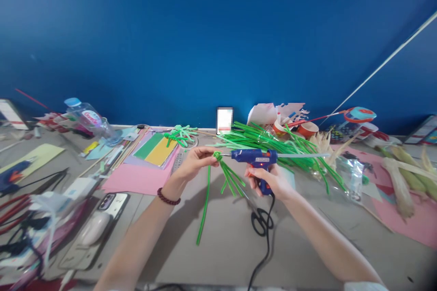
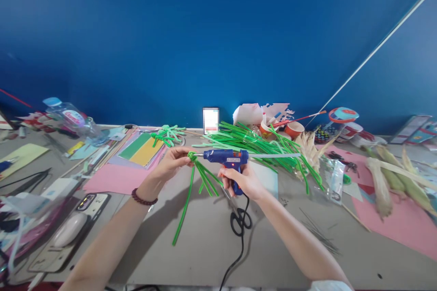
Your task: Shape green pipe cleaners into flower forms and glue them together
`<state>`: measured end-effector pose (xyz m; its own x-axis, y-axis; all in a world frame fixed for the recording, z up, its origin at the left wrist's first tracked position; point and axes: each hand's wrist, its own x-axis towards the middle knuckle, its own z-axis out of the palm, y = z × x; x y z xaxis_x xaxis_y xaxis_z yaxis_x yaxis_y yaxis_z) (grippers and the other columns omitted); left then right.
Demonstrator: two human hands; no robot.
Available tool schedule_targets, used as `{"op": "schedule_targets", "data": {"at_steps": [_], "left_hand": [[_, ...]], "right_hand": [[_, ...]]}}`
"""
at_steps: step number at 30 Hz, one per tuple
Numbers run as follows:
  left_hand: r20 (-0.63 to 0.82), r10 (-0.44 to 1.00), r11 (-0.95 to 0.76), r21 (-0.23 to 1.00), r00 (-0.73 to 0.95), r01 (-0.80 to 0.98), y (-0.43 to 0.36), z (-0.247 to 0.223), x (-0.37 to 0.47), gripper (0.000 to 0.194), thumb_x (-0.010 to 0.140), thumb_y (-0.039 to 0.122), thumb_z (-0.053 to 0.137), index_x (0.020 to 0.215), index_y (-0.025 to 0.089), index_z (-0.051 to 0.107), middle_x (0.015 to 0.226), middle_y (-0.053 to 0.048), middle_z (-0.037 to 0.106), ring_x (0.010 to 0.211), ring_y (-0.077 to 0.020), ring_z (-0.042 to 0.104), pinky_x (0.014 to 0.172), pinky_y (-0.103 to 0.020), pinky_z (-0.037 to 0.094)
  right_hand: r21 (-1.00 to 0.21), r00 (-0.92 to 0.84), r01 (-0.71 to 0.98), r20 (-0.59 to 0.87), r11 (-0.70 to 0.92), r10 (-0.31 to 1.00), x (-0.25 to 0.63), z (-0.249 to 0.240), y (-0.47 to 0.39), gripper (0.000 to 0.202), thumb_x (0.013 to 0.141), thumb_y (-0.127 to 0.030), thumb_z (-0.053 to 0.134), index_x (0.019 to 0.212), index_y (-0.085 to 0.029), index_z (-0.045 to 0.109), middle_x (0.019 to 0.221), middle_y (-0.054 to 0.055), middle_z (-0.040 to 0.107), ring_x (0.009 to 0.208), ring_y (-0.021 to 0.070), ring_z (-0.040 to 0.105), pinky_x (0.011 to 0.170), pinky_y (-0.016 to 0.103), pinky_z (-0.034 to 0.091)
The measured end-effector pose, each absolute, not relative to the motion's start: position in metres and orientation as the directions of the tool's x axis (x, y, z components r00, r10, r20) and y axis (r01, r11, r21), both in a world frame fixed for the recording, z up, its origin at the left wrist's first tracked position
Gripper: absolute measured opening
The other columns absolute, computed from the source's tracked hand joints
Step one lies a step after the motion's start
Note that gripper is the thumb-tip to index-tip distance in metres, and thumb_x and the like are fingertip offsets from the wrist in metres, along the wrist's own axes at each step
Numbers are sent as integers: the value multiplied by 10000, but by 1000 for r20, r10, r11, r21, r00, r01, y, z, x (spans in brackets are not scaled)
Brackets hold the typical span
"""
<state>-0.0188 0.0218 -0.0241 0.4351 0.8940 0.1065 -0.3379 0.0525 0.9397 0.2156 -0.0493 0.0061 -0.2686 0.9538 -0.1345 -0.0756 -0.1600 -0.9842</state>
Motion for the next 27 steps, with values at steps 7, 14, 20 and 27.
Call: {"op": "schedule_targets", "data": {"at_steps": [7, 14, 20, 27], "left_hand": [[96, 898, 71, 932, 430, -356, 19, -20, -15, 308, 547, 300, 866, 799, 155, 762, 702, -43, 713, 559, -112, 637, 555, -214, 533], [88, 901, 75, 933, 425, -353, 20, -20, -15, 309, 551, 289, 864, 809, 155, 760, 699, -43, 716, 561, -114, 637, 566, -225, 536], [79, 907, 74, 938, 414, -340, 19, -18, -14, 308, 553, 282, 861, 810, 149, 756, 680, -38, 708, 548, -115, 628, 573, -244, 535], [87, 902, 63, 943, 423, -327, 19, -19, -16, 296, 566, 277, 854, 817, 155, 757, 720, -46, 714, 584, -126, 640, 592, -253, 539]], "right_hand": [[-983, -284, -24, -166, -180, 944, 216, 6, -49, 285, 697, -425, 636, 671, -147, 577, 492, -5, 600, 308, 92, 498, 309, 187, 363], [-980, -267, -22, -183, -196, 946, 215, 8, -49, 274, 683, -411, 639, 636, -150, 569, 478, 2, 595, 306, 94, 494, 307, 192, 358], [-975, -252, -11, -210, -220, 945, 215, 9, -49, 263, 663, -396, 648, 612, -154, 558, 466, 1, 592, 304, 92, 490, 306, 189, 358], [-979, -256, 6, -199, -204, 946, 215, 10, -49, 300, 670, -411, 641, 554, -148, 557, 465, 14, 594, 299, 91, 487, 304, 191, 358]]}}
